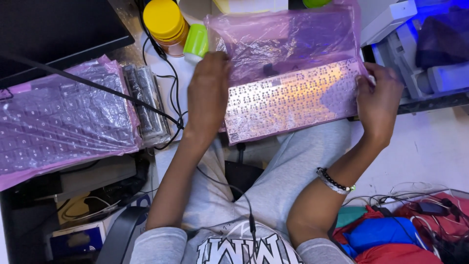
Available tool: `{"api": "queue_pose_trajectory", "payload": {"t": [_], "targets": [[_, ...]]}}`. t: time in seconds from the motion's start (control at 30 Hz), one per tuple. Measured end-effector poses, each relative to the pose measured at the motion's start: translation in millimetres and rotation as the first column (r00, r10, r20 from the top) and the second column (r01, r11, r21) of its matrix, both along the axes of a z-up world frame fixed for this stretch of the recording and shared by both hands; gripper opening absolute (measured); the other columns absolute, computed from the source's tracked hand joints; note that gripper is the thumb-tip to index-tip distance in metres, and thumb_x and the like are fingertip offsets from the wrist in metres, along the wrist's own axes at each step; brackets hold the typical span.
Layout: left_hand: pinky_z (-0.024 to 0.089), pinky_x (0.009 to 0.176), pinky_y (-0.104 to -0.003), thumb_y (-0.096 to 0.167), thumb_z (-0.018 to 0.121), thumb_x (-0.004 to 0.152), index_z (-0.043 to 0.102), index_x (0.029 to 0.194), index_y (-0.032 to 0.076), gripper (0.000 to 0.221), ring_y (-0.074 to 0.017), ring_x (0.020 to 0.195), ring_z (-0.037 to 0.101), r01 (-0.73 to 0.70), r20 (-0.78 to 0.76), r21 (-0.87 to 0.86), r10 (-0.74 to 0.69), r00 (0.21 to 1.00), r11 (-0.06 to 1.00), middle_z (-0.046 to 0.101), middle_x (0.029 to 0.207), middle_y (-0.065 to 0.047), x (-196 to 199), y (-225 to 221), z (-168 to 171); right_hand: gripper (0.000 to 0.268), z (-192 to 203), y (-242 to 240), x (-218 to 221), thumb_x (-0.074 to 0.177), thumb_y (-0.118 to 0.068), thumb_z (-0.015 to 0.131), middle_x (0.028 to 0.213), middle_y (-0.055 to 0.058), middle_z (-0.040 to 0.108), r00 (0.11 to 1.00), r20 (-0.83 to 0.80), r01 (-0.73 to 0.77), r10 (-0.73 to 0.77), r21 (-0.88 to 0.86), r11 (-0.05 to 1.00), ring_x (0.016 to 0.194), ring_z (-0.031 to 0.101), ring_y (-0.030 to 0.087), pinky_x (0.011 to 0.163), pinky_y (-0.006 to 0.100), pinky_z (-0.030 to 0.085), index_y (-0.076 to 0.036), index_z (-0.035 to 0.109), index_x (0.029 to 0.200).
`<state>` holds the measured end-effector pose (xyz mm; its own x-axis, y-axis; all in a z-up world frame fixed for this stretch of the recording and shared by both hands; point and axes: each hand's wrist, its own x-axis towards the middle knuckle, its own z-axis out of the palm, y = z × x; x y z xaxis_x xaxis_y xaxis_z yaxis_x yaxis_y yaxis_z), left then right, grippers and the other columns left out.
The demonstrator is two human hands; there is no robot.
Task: The person places a keyboard component into a pink anti-static bag, smooths the bag over the item, and applies adhesive labels to the outside of the packaging.
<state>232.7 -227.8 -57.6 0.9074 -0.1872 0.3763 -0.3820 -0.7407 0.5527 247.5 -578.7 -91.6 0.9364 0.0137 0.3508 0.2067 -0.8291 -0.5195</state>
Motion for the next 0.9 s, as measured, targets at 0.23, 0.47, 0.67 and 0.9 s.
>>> {"api": "queue_pose_trajectory", "payload": {"t": [0.23, 0.47, 0.67, 0.9], "targets": [[0.051, 0.063, -0.049, 0.02, 0.065, 0.103, 0.072, 0.098, 0.002, 0.02, -0.0351, 0.076, 0.07, -0.279, -0.111, 0.002, 0.278, 0.954, 0.96, 0.071, 0.092, -0.014, -7, 34, -28, 0.028, -9, -8, 1, 0.096, 0.013, 0.067, 0.114, 0.023, 0.066, 1.0, -0.006, -0.002, 0.003, 0.064, 0.998, 0.103, 0.064, 0.036, 0.087, 0.044, 0.058, 0.009, 0.073, 0.123], [0.056, 0.058, -0.035, 0.027, 0.075, 0.096, 0.069, 0.092, 0.009, 0.02, -0.0197, 0.069, 0.075, -0.281, -0.127, -0.112, 0.267, 0.955, 0.953, 0.077, 0.081, -0.006, 5, 18, -24, 0.032, -11, -9, 1, 0.093, 0.018, 0.07, 0.117, 0.023, 0.066, 1.0, 0.011, -0.006, 0.005, 0.143, 0.99, 0.104, 0.066, 0.035, 0.093, 0.042, 0.059, 0.009, 0.073, 0.124], [0.05, 0.053, -0.045, 0.019, 0.068, 0.101, 0.05, 0.11, 0.011, 0.022, -0.0305, 0.065, 0.073, -0.324, -0.089, -0.125, 0.314, 0.945, 0.938, 0.073, 0.079, -0.005, 12, 11, -26, 0.035, -11, -5, 2, 0.09, 0.02, 0.068, 0.115, 0.024, 0.066, 0.995, 0.094, -0.031, 0.02, 0.115, 0.993, 0.105, 0.066, 0.038, 0.09, 0.043, 0.059, 0.011, 0.074, 0.123], [0.057, 0.085, -0.023, -0.03, 0.063, 0.093, 0.019, 0.172, 0.019, 0.102, -0.0214, 0.136, 0.06, -0.493, 0.387, 0.512, 0.323, 0.863, 0.704, 0.008, 0.178, -0.001, 22, -15, -41, 0.038, -10, -3, 4, 0.088, 0.021, 0.067, 0.113, 0.025, 0.067, 0.993, 0.115, -0.026, 0.015, 0.095, 0.995, 0.102, 0.066, 0.038, 0.088, 0.044, 0.06, 0.011, 0.074, 0.124]]}}
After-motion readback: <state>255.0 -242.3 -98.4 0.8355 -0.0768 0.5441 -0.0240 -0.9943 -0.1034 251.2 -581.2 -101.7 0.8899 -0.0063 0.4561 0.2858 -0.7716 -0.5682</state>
